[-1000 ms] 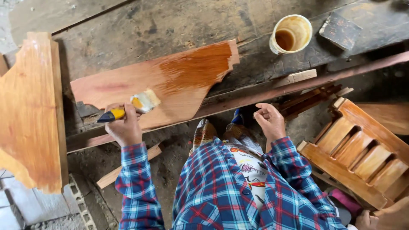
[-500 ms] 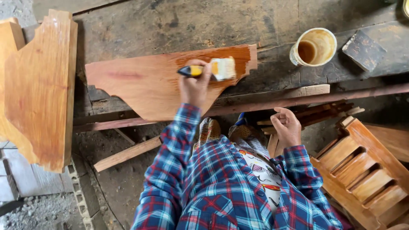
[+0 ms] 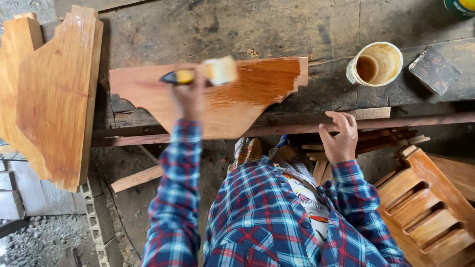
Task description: The person applies a brown liquid finish to a curved wooden board using a paintbrush. They dip the brush into a container of finish and spread it evenly across the surface of the wood, flipping the board over to coat the other side as well.
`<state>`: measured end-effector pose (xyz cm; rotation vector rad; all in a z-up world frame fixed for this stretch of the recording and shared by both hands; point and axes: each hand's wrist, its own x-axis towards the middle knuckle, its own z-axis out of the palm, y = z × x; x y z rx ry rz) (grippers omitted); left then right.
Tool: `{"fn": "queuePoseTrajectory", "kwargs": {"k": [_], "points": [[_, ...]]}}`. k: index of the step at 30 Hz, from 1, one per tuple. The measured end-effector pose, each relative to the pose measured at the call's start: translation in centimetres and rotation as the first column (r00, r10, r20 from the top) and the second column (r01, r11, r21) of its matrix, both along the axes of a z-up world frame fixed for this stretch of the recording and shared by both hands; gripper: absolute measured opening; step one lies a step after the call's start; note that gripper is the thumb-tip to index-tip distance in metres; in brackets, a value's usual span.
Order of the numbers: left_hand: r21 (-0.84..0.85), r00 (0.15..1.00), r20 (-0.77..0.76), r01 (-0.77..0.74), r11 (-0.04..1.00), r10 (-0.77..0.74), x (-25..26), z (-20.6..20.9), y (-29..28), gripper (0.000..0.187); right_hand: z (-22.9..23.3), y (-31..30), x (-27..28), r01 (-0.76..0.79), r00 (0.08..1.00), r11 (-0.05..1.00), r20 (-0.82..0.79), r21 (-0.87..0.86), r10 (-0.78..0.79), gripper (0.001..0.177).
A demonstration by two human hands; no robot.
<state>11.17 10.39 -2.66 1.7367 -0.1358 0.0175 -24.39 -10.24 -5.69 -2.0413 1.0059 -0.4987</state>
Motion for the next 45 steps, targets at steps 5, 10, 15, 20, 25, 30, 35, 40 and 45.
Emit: {"fn": "queuePoseTrajectory", "kwargs": {"k": [5,10,15,20,25,30,35,40,45], "points": [[-0.088,0.904,-0.079,0.413,0.906,-0.42,-5.9,4.6,-10.0,0.008,3.4,0.7,1.7,-0.075,0.996,0.997,-0.051,0.025,0.076,0.034],[-0.047,0.918,-0.27,0.289,0.956,-0.29,-3.7,2.0,-8.2,0.011,3.5,1.7,2.6,-0.079,0.995,0.994,-0.046,0.079,0.083,0.034],[-0.025,0.998,-0.001,0.067,0.997,-0.067,1.8,0.0,1.0,0.014,1.1,1.5,4.0,-0.053,0.999,0.996,-0.003,0.077,0.053,0.043],[0.152,0.994,0.035,-0.11,0.982,0.106,6.4,2.8,10.8,0.013,-0.4,0.1,5.6,-0.043,0.998,0.995,0.042,0.087,0.039,0.045],[0.001,0.994,0.095,0.046,0.999,-0.046,3.7,0.6,5.7,0.01,0.3,0.1,6.6,-0.051,0.998,0.987,0.052,0.154,0.043,0.05],[-0.01,0.948,0.261,0.193,0.981,-0.184,-1.8,0.7,-3.7,0.011,-1.2,-0.6,6.3,-0.058,0.998,0.985,0.002,0.164,0.059,0.055],[0.092,0.939,0.233,0.237,0.967,-0.252,0.5,-2.7,-1.2,0.01,-2.7,-1.1,5.9,-0.035,0.999,0.99,-0.01,0.133,0.036,0.052],[0.402,0.919,0.371,-0.03,0.915,-0.133,7.5,-2.3,8.1,0.009,-3.2,-1.4,5.8,-0.013,0.999,0.993,-0.038,0.119,0.018,0.052],[0.687,0.888,0.427,-0.196,0.7,-0.169,7.2,3.7,8.7,0.033,1.1,-0.2,7.7,-0.046,0.984,0.987,-0.161,0.153,0.071,0.046]]}}
